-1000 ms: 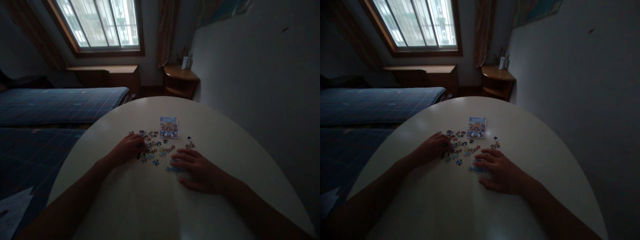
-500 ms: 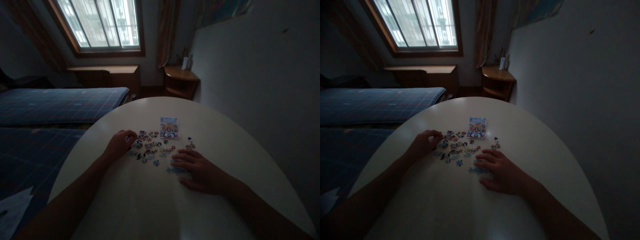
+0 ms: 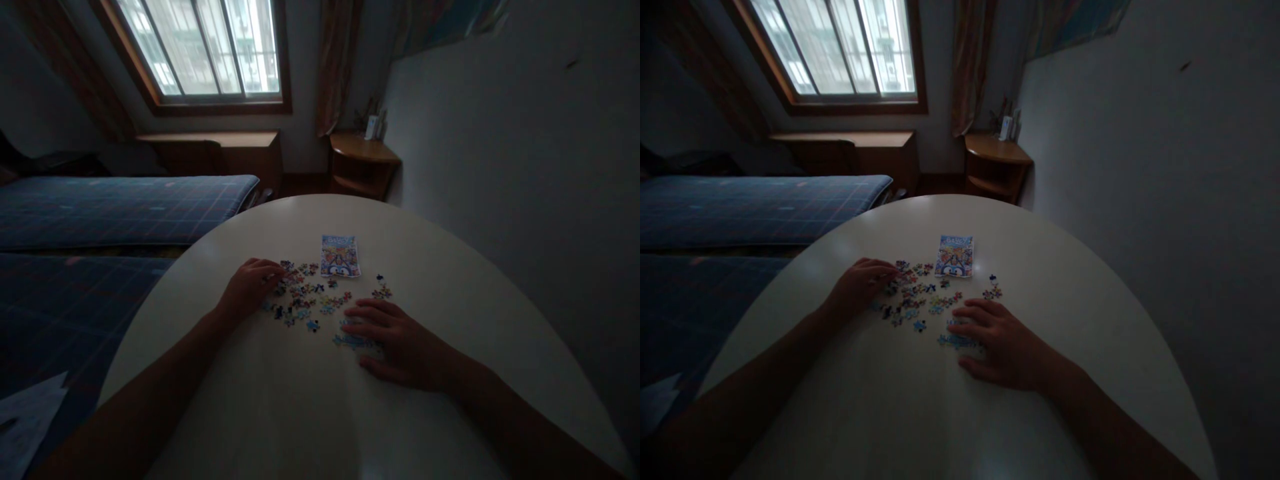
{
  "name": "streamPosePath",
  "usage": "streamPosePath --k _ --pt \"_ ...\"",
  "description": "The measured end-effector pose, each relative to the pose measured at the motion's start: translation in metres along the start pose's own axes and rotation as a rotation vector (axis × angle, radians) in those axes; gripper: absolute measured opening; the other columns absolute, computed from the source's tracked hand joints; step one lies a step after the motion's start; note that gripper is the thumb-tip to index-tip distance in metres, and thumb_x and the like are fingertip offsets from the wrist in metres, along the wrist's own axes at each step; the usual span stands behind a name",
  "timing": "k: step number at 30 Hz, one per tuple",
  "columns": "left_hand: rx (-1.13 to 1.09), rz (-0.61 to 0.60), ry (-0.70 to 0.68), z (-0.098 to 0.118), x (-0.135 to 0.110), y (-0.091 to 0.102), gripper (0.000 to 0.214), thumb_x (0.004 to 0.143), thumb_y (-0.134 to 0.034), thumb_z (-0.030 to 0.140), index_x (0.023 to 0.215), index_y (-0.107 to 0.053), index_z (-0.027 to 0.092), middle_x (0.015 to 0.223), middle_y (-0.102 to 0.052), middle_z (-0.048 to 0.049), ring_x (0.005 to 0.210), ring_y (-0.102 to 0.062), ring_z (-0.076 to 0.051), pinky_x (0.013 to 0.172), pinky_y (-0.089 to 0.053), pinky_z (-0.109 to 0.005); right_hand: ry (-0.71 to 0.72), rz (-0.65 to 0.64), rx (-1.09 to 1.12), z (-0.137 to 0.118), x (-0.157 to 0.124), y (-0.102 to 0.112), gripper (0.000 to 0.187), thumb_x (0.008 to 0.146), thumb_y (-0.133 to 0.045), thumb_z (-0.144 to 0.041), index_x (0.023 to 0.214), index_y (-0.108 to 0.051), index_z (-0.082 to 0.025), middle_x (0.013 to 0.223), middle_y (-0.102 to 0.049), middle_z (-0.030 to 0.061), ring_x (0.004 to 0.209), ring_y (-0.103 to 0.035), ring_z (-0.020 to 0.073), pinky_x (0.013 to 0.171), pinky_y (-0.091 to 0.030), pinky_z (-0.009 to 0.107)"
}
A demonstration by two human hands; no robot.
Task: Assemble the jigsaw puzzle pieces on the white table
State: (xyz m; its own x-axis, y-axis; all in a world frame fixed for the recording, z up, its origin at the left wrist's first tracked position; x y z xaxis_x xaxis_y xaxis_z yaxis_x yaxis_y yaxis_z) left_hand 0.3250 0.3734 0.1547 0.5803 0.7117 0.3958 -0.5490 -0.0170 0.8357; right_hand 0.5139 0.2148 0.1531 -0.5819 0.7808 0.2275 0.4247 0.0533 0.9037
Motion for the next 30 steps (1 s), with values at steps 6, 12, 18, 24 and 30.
streamPosePath --k 6,12,18,24,30 --pt "0.091 -0.044 -0.005 -0.002 -0.002 -0.009 0.035 0.098 -0.042 0.034 0.123 -0.065 0.022 0.126 -0.067 -0.0051 0.117 -0.059 -0.023 0.103 -0.046 -0.044 0.003 -0.006 -0.003 0.000 0.000 0.000 0.046 0.086 -0.064 -0.037 0.131 -0.059 -0.027 0.137 -0.058 0.0079 0.134 -0.044 0.0272 0.108 -0.040 0.049" --pt "0.142 0.016 0.072 -0.004 0.002 0.001 0.028 0.096 -0.047 0.033 0.096 -0.072 0.023 0.109 -0.074 -0.0045 0.103 -0.065 -0.024 0.097 -0.050 -0.044 -0.006 -0.012 0.001 0.000 0.001 0.000 0.046 0.086 -0.064 -0.036 0.130 -0.059 -0.027 0.136 -0.058 0.0077 0.134 -0.043 0.0268 0.109 -0.040 0.049" --pt "0.137 -0.049 0.032 -0.002 0.005 -0.010 0.038 0.100 -0.036 0.028 0.126 -0.062 0.018 0.121 -0.069 -0.0085 0.115 -0.061 -0.022 0.104 -0.045 -0.042 -0.013 -0.032 -0.007 0.002 -0.001 -0.004 0.045 0.088 -0.062 -0.038 0.131 -0.058 -0.027 0.138 -0.056 0.0072 0.136 -0.042 0.0264 0.110 -0.038 0.049" --pt "0.169 -0.057 0.061 -0.009 0.002 -0.010 0.040 0.099 -0.034 0.027 0.125 -0.062 0.016 0.126 -0.067 -0.0096 0.119 -0.059 -0.023 0.109 -0.040 -0.047 -0.023 -0.044 -0.020 0.002 0.000 -0.004 0.046 0.087 -0.062 -0.037 0.132 -0.057 -0.027 0.139 -0.056 0.0068 0.135 -0.042 0.0262 0.110 -0.039 0.049" --pt "0.260 -0.114 0.020 -0.001 -0.006 -0.006 0.039 0.100 -0.036 0.032 0.117 -0.069 0.021 0.133 -0.063 -0.0052 0.124 -0.055 -0.024 0.109 -0.041 -0.046 -0.026 -0.033 -0.006 0.001 0.000 -0.002 0.046 0.086 -0.064 -0.035 0.131 -0.058 -0.027 0.138 -0.057 0.0071 0.134 -0.044 0.0260 0.109 -0.040 0.048"
Point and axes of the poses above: each hand's wrist, its own x-axis towards the middle knuckle, its own y-axis out of the back of the hand, z = x × y, the point moved 10 cm from there along x, towards the middle knuckle
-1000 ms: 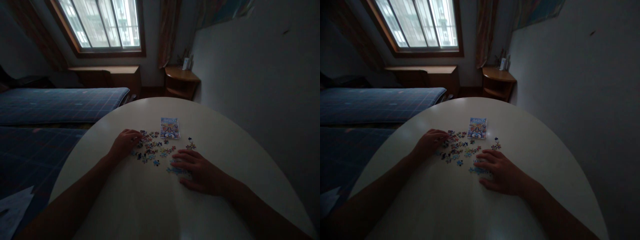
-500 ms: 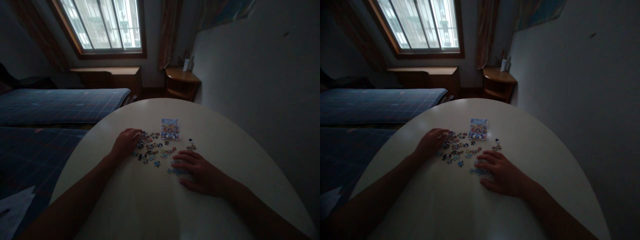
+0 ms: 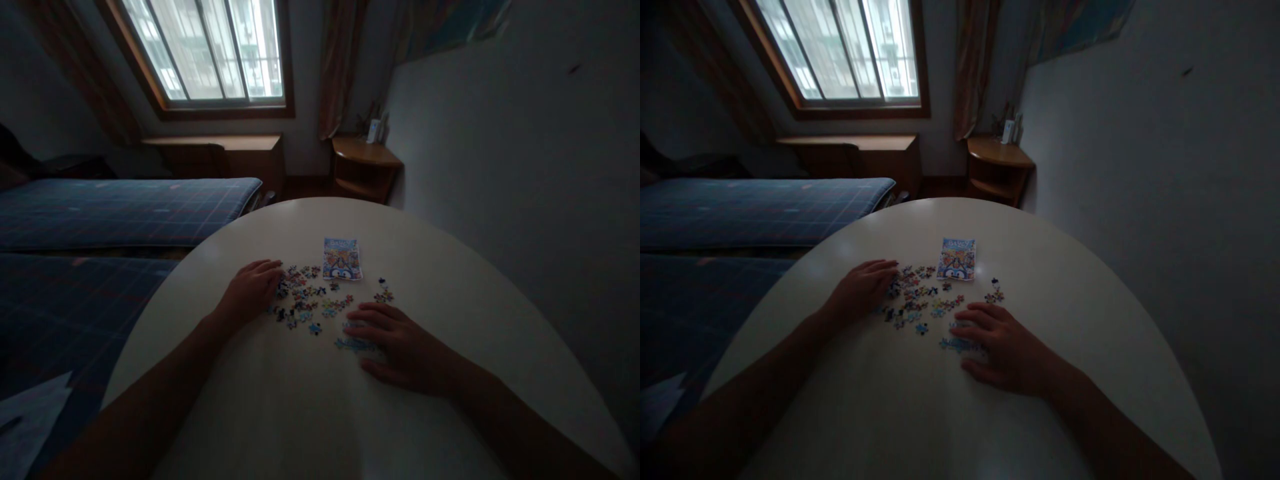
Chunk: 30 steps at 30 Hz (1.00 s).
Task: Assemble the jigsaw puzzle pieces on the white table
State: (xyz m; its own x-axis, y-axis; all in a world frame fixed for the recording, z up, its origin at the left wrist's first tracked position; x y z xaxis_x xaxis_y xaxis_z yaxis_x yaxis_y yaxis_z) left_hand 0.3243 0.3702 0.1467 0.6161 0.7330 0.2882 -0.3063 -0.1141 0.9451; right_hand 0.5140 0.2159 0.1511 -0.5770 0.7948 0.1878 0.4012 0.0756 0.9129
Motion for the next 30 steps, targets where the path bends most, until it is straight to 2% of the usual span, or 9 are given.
streamPosePath --k 3,6,10,12,14,16,18,24,30 --pt "0.031 -0.004 0.011 0.000 -0.003 0.003 0.037 0.099 -0.037 0.032 0.112 -0.071 0.022 0.132 -0.064 -0.0036 0.121 -0.056 -0.024 0.107 -0.043 -0.045 -0.003 0.006 0.009 0.000 -0.001 0.001 0.046 0.086 -0.064 -0.035 0.131 -0.058 -0.028 0.137 -0.057 0.0070 0.134 -0.043 0.0261 0.109 -0.040 0.048" --pt "0.024 -0.013 0.027 -0.003 -0.002 0.006 0.036 0.098 -0.039 0.029 0.117 -0.069 0.023 0.134 -0.062 -0.0043 0.122 -0.054 -0.024 0.107 -0.043 -0.043 -0.001 0.001 0.007 0.001 -0.002 0.001 0.045 0.087 -0.063 -0.035 0.131 -0.058 -0.027 0.137 -0.057 0.0072 0.134 -0.043 0.0261 0.109 -0.040 0.048" --pt "0.030 -0.033 0.126 -0.012 -0.004 0.017 0.035 0.095 -0.042 0.025 0.119 -0.067 0.021 0.128 -0.065 -0.0065 0.117 -0.057 -0.024 0.104 -0.044 -0.040 0.001 0.007 0.015 0.002 -0.002 0.001 0.045 0.087 -0.063 -0.036 0.131 -0.058 -0.028 0.138 -0.057 0.0074 0.135 -0.043 0.0264 0.108 -0.041 0.048" --pt "0.030 -0.104 0.177 -0.013 -0.009 0.021 0.032 0.094 -0.044 0.026 0.112 -0.069 0.021 0.118 -0.069 -0.0070 0.110 -0.060 -0.024 0.097 -0.048 -0.038 0.004 0.002 0.000 0.003 -0.002 0.000 0.045 0.088 -0.062 -0.037 0.132 -0.057 -0.028 0.139 -0.056 0.0072 0.135 -0.043 0.0265 0.108 -0.041 0.048" --pt "0.050 -0.189 0.316 -0.019 -0.018 0.024 0.027 0.092 -0.048 0.030 0.103 -0.071 0.022 0.108 -0.071 -0.0064 0.098 -0.064 -0.024 0.083 -0.051 -0.035 0.004 -0.005 -0.020 0.004 -0.002 -0.001 0.045 0.089 -0.061 -0.037 0.132 -0.057 -0.028 0.139 -0.056 0.0070 0.135 -0.042 0.0265 0.109 -0.040 0.049" --pt "0.043 -0.279 0.381 -0.019 -0.027 0.023 0.023 0.091 -0.051 0.031 0.100 -0.071 0.023 0.102 -0.071 -0.0049 0.089 -0.066 -0.022 0.072 -0.049 -0.031 0.006 -0.011 -0.029 0.003 -0.003 -0.002 0.044 0.090 -0.060 -0.037 0.132 -0.056 -0.028 0.139 -0.055 0.0069 0.136 -0.042 0.0264 0.109 -0.040 0.049" --pt "0.025 -0.299 0.374 -0.013 -0.030 0.023 0.021 0.091 -0.052 0.031 0.098 -0.071 0.024 0.102 -0.070 -0.0035 0.084 -0.066 -0.020 0.070 -0.047 -0.029 0.007 -0.013 -0.028 0.003 -0.002 -0.002 0.044 0.090 -0.060 -0.037 0.133 -0.056 -0.027 0.140 -0.055 0.0070 0.136 -0.042 0.0262 0.109 -0.040 0.049" --pt "-0.089 -0.283 0.322 -0.010 -0.024 0.014 0.028 0.091 -0.054 0.032 0.112 -0.070 0.024 0.104 -0.067 -0.0051 0.079 -0.065 -0.017 0.070 -0.046 -0.027 -0.003 0.006 0.001 0.004 -0.003 0.000 0.046 0.087 -0.063 -0.036 0.132 -0.057 -0.029 0.138 -0.057 0.0060 0.135 -0.044 0.0260 0.108 -0.041 0.048" --pt "-0.132 -0.287 0.299 -0.013 -0.020 0.007 0.023 0.088 -0.054 0.032 0.101 -0.072 0.024 0.104 -0.065 -0.0056 0.080 -0.064 -0.018 0.072 -0.046 -0.028 0.002 -0.004 -0.011 0.004 -0.003 -0.001 0.045 0.089 -0.062 -0.036 0.133 -0.057 -0.029 0.139 -0.057 0.0068 0.135 -0.044 0.0263 0.109 -0.041 0.049"
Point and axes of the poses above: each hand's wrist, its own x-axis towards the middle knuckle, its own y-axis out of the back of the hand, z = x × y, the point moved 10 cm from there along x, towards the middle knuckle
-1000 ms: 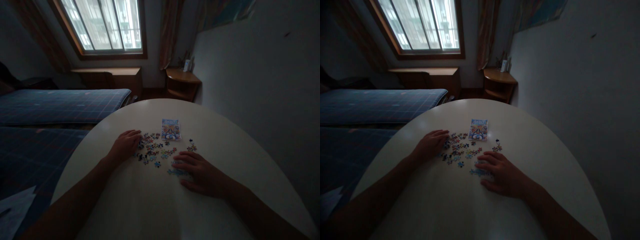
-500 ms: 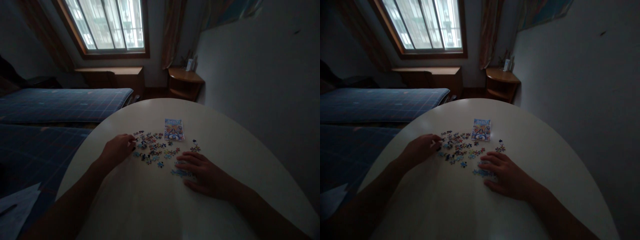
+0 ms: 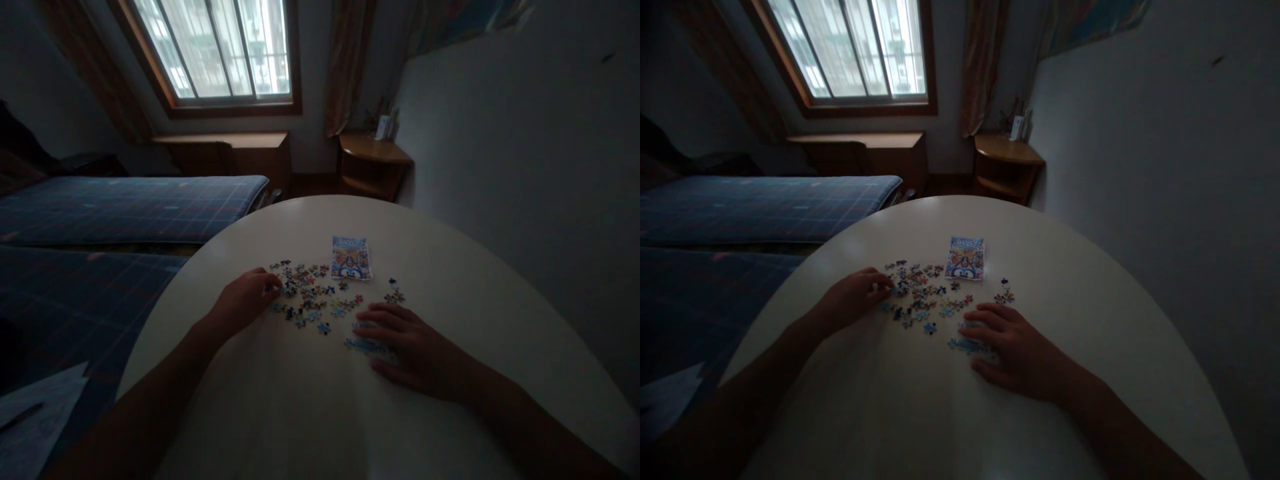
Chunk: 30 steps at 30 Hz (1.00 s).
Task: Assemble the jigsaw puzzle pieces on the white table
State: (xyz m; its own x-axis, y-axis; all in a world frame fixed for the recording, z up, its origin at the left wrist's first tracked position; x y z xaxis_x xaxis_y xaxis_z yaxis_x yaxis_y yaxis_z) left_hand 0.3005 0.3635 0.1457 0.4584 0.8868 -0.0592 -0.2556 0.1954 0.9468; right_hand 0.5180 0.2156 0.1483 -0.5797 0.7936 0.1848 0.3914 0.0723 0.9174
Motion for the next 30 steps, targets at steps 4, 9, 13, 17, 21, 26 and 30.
streamPosePath --k 4,9,13,17,21,26,30 --pt "-0.003 0.021 -0.018 0.000 -0.003 0.006 0.021 0.087 -0.054 0.031 0.097 -0.070 0.021 0.101 -0.065 -0.0064 0.082 -0.063 -0.018 0.074 -0.046 -0.028 0.002 0.012 0.000 0.000 0.001 0.002 0.044 0.089 -0.062 -0.037 0.132 -0.058 -0.029 0.138 -0.057 0.0073 0.135 -0.044 0.0265 0.108 -0.041 0.048" --pt "0.081 -0.014 -0.032 0.002 -0.017 0.014 0.016 0.086 -0.056 0.031 0.092 -0.069 0.024 0.097 -0.068 -0.0033 0.079 -0.063 -0.018 0.069 -0.045 -0.028 0.001 0.014 0.006 0.001 0.000 0.001 0.045 0.089 -0.062 -0.037 0.132 -0.057 -0.029 0.139 -0.057 0.0066 0.135 -0.044 0.0261 0.109 -0.041 0.048" --pt "0.099 -0.118 -0.008 0.002 -0.023 0.007 0.020 0.083 -0.061 0.034 0.099 -0.070 0.028 0.101 -0.071 -0.0031 0.084 -0.065 -0.020 0.071 -0.045 -0.029 -0.005 -0.006 0.006 0.003 -0.001 -0.001 0.045 0.089 -0.062 -0.037 0.133 -0.057 -0.029 0.140 -0.056 0.0062 0.136 -0.042 0.0264 0.109 -0.041 0.049" --pt "0.150 -0.155 0.035 0.000 -0.023 0.002 0.014 0.082 -0.059 0.029 0.090 -0.071 0.027 0.095 -0.072 -0.0024 0.080 -0.065 -0.020 0.065 -0.042 -0.027 -0.006 0.012 0.013 0.003 0.000 0.001 0.046 0.088 -0.063 -0.037 0.133 -0.057 -0.030 0.139 -0.057 0.0068 0.135 -0.044 0.0271 0.108 -0.041 0.049" --pt "0.172 -0.173 0.102 -0.008 -0.025 0.002 0.015 0.082 -0.056 0.025 0.087 -0.070 0.024 0.091 -0.072 -0.0051 0.079 -0.065 -0.020 0.064 -0.041 -0.028 -0.003 0.007 0.012 0.003 0.000 0.000 0.045 0.088 -0.062 -0.037 0.133 -0.057 -0.030 0.139 -0.057 0.0067 0.135 -0.044 0.0270 0.108 -0.041 0.049" --pt "0.200 -0.182 0.155 -0.014 -0.027 0.004 0.016 0.082 -0.058 0.028 0.090 -0.071 0.023 0.094 -0.072 -0.0065 0.080 -0.066 -0.022 0.063 -0.040 -0.029 0.000 0.000 0.001 0.002 0.001 -0.001 0.045 0.089 -0.061 -0.037 0.133 -0.056 -0.029 0.139 -0.056 0.0068 0.135 -0.043 0.0267 0.108 -0.041 0.050" --pt "0.155 -0.091 0.100 -0.008 -0.020 0.010 0.019 0.085 -0.057 0.030 0.100 -0.069 0.026 0.095 -0.071 -0.0034 0.079 -0.065 -0.020 0.063 -0.041 -0.027 -0.001 0.006 0.003 0.002 0.001 0.000 0.045 0.088 -0.062 -0.036 0.132 -0.057 -0.029 0.138 -0.057 0.0075 0.134 -0.044 0.0269 0.108 -0.042 0.049"
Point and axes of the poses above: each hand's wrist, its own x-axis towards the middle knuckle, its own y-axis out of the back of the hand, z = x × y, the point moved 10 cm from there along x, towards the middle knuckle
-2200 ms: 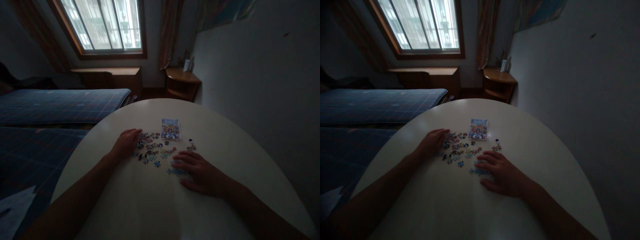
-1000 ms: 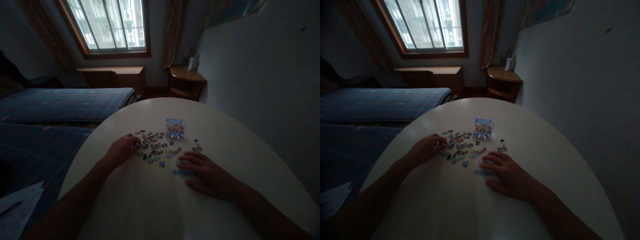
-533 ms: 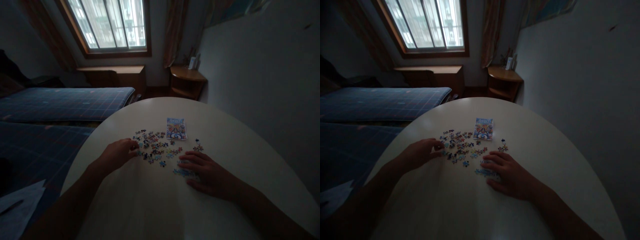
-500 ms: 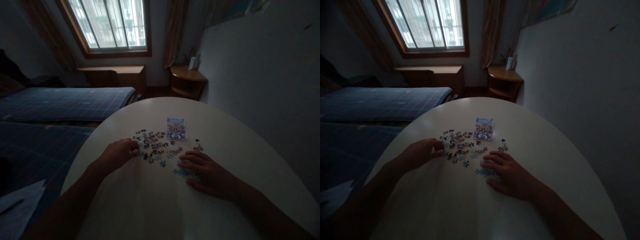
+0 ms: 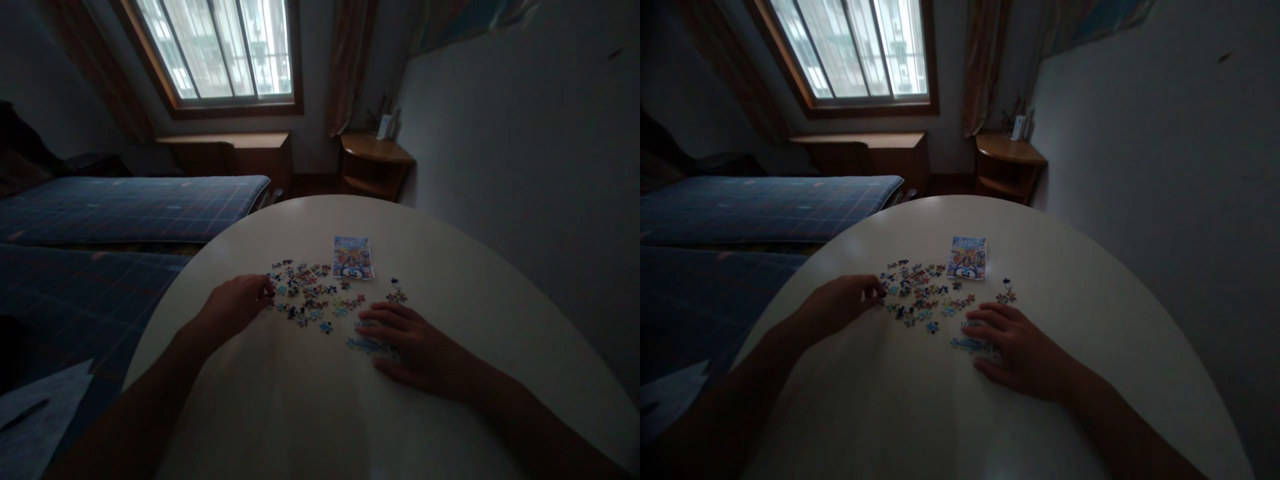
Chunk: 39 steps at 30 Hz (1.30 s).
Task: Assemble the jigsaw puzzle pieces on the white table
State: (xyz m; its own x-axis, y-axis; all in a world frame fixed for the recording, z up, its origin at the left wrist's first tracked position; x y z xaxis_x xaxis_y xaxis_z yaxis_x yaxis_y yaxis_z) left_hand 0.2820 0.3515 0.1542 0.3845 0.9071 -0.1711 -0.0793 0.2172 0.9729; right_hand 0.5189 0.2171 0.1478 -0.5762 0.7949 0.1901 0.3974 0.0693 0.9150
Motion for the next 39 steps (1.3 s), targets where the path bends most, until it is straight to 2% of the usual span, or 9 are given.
streamPosePath --k 4,7,15,22,30,39 --pt "-0.068 0.051 -0.116 0.007 0.011 -0.002 0.025 0.088 -0.055 0.032 0.109 -0.068 0.027 0.100 -0.070 -0.0039 0.083 -0.064 -0.019 0.070 -0.043 -0.027 0.004 -0.007 0.002 -0.001 0.000 0.000 0.046 0.089 -0.062 -0.037 0.133 -0.057 -0.028 0.139 -0.056 0.0078 0.135 -0.044 0.0272 0.108 -0.041 0.049" --pt "-0.106 0.038 -0.128 0.004 0.019 -0.007 0.029 0.090 -0.053 0.034 0.113 -0.068 0.026 0.100 -0.068 -0.0048 0.081 -0.064 -0.018 0.070 -0.044 -0.027 0.000 -0.003 0.013 -0.001 0.000 0.001 0.045 0.089 -0.061 -0.037 0.133 -0.057 -0.029 0.139 -0.056 0.0073 0.135 -0.044 0.0264 0.109 -0.041 0.049" --pt "-0.183 0.041 -0.151 0.002 0.025 -0.012 0.025 0.087 -0.050 0.034 0.093 -0.071 0.021 0.103 -0.065 -0.0074 0.079 -0.063 -0.018 0.069 -0.047 -0.027 0.005 0.009 0.030 -0.003 0.001 0.003 0.045 0.087 -0.064 -0.036 0.132 -0.058 -0.028 0.137 -0.058 0.0075 0.134 -0.044 0.0265 0.109 -0.040 0.049" --pt "-0.157 0.086 -0.164 0.010 0.018 -0.010 0.034 0.088 -0.051 0.034 0.117 -0.064 0.024 0.117 -0.063 -0.0077 0.085 -0.065 -0.019 0.075 -0.048 -0.030 -0.006 -0.015 0.033 -0.004 0.002 0.001 0.046 0.087 -0.064 -0.036 0.131 -0.057 -0.027 0.137 -0.058 0.0083 0.134 -0.044 0.0263 0.109 -0.040 0.049" --pt "-0.115 0.045 -0.107 0.009 0.021 -0.014 0.029 0.090 -0.048 0.034 0.106 -0.070 0.027 0.116 -0.065 -0.0054 0.084 -0.066 -0.019 0.073 -0.047 -0.029 -0.011 -0.006 0.035 -0.006 0.002 0.002 0.046 0.086 -0.064 -0.036 0.131 -0.058 -0.027 0.137 -0.057 0.0082 0.133 -0.044 0.0265 0.109 -0.039 0.049" --pt "-0.155 0.044 -0.184 0.010 0.025 -0.016 0.021 0.085 -0.050 0.033 0.095 -0.064 0.022 0.100 -0.066 -0.0062 0.082 -0.064 -0.019 0.072 -0.046 -0.028 -0.024 -0.020 0.039 -0.005 0.003 0.000 0.047 0.086 -0.064 -0.037 0.131 -0.057 -0.026 0.137 -0.057 0.0082 0.133 -0.044 0.0266 0.109 -0.039 0.048"
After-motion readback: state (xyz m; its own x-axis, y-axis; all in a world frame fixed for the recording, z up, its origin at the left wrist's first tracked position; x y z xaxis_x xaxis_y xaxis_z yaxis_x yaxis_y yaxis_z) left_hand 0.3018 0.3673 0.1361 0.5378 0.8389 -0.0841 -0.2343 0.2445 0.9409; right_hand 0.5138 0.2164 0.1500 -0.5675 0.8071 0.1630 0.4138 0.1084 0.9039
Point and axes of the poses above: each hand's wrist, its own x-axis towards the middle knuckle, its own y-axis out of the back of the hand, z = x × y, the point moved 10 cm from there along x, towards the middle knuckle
